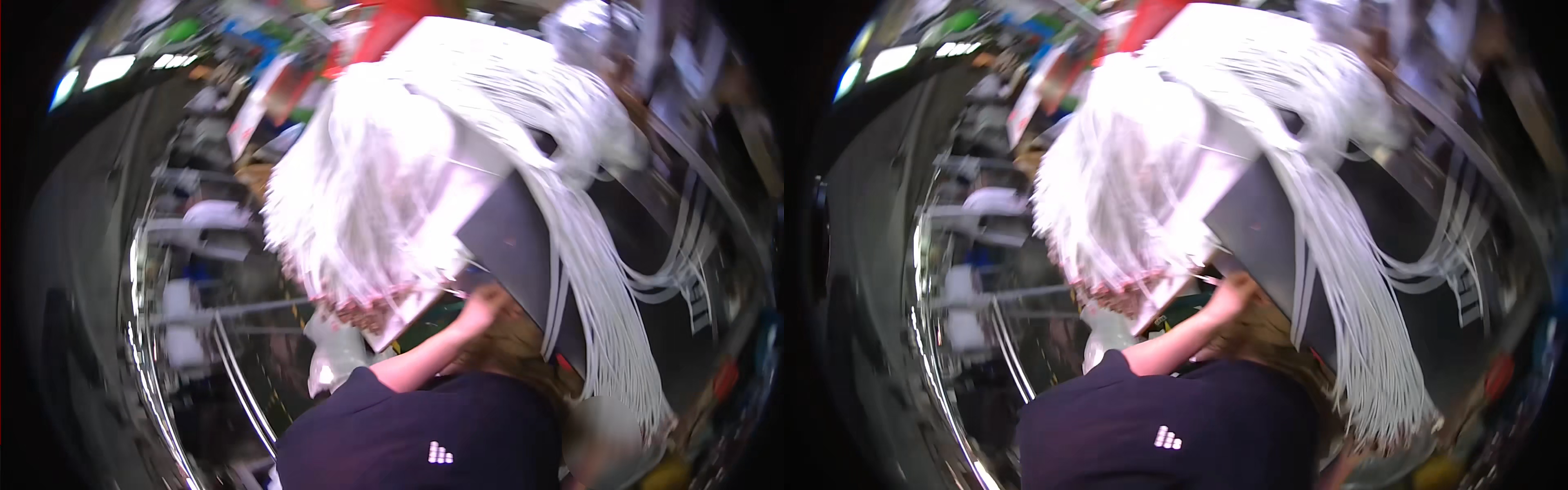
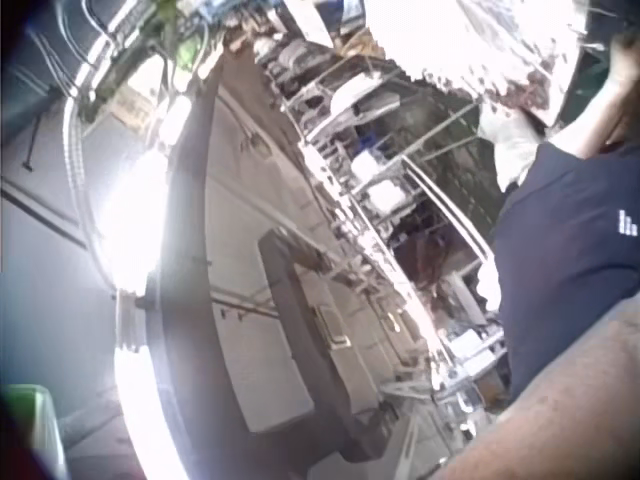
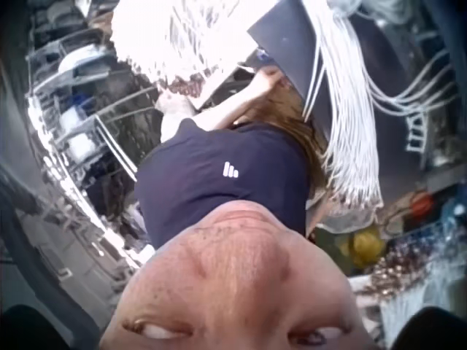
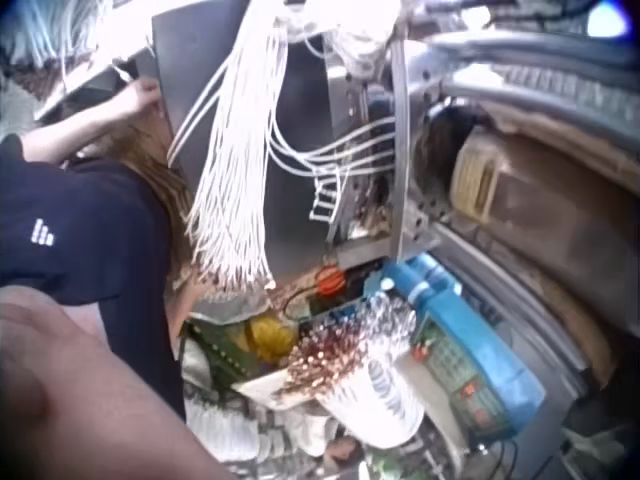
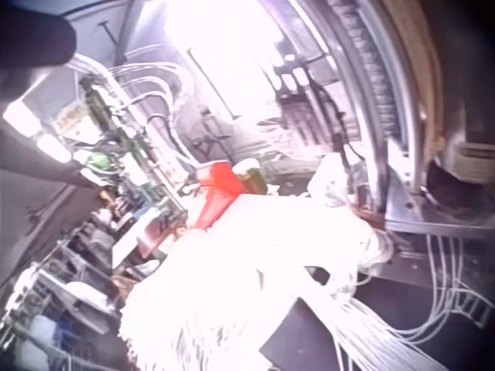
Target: Organizing and placing bundles of white wires into a manufacturing machine fixture.
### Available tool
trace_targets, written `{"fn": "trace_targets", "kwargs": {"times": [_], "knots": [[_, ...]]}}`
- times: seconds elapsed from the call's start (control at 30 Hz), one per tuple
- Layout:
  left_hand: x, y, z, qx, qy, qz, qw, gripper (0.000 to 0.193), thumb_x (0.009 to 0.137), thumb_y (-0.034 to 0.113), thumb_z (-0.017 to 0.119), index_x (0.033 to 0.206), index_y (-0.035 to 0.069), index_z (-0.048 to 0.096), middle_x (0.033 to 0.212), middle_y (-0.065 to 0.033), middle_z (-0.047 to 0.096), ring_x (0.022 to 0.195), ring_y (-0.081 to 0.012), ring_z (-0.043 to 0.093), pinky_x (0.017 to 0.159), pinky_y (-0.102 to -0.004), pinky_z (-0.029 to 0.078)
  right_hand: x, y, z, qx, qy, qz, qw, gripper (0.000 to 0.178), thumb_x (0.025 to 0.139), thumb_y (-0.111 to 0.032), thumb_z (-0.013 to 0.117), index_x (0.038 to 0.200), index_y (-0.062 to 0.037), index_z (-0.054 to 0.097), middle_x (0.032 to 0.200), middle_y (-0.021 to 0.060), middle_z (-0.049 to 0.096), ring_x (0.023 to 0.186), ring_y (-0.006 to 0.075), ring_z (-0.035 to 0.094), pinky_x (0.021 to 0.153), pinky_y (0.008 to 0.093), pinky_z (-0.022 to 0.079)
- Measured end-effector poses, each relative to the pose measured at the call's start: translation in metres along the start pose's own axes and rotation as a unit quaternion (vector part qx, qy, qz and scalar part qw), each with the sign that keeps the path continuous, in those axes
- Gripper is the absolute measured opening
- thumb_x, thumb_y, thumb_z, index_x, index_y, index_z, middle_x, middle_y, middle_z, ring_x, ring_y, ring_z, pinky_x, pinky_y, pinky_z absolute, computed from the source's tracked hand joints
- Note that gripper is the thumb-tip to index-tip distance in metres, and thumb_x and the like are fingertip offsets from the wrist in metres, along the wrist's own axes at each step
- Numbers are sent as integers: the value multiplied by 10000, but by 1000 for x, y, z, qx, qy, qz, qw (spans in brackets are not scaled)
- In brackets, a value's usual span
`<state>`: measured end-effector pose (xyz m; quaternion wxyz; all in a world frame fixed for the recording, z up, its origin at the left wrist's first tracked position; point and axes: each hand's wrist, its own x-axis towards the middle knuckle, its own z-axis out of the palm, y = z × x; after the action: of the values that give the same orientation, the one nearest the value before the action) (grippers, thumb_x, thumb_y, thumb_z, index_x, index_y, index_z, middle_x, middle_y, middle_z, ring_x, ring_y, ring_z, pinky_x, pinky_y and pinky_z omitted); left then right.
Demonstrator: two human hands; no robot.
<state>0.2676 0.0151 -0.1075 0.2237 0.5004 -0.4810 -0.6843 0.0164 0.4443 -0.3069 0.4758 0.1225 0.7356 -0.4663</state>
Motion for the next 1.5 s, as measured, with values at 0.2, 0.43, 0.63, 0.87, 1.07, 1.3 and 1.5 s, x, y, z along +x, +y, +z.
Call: {"fn": "trace_targets", "kwargs": {"times": [0.2,0.43,0.63,0.87,1.07,1.3,1.5], "knots": [[6,-13,8,-63,-3,16,998,290,1022,232,510,944,-6,656,807,-80,695,728,-140,658,705,-271,516,315,-219,-72,-189,-79,-130,970,458,946,-262,622,1335,-28,561,1346,185,546,1122,373,569,964,478,481],[2,-14,2,-80,5,14,997,333,1015,311,550,915,13,661,809,-63,693,716,-130,652,683,-259,509,59,-113,82,-345,-110,-236,902,461,936,-263,626,1323,-19,570,1378,214,520,1156,411,550,986,487,464],[12,-16,14,-78,-15,21,997,388,1019,366,535,880,29,667,782,-49,688,704,-140,653,660,-259,504,22,-88,11,-428,1,-261,865,463,928,-265,630,1312,-11,578,1405,239,498,1186,443,533,1005,494,449],[-43,-18,8,101,-2,11,995,599,1060,448,398,776,7,688,699,-62,663,661,-134,622,607,-266,473,-120,-189,-26,-304,-71,-148,938,296,884,-213,687,1058,27,680,990,175,707,898,302,677,763,393,543],[-48,89,50,155,-160,340,914,441,1026,344,509,870,-30,682,824,-116,694,737,-201,658,687,-309,505,-203,-323,-9,-120,-9,-420,899,423,991,-359,537,935,18,721,868,65,708,753,143,659,691,285,503],[-5,147,186,426,-359,563,610,448,891,298,689,1229,19,595,1280,-189,573,1196,-371,517,1014,-454,425,-131,-411,108,-428,144,-706,545,194,917,-176,633,1039,-72,740,1315,132,608,1238,315,547,1016,402,418],[65,225,125,616,-346,360,610,397,845,260,739,1139,26,612,1025,-153,618,979,-302,599,884,-365,482,-163,-299,-10,256,305,-513,760,350,987,-217,475,754,-13,638,731,88,643,677,153,621,594,290,481]]}}
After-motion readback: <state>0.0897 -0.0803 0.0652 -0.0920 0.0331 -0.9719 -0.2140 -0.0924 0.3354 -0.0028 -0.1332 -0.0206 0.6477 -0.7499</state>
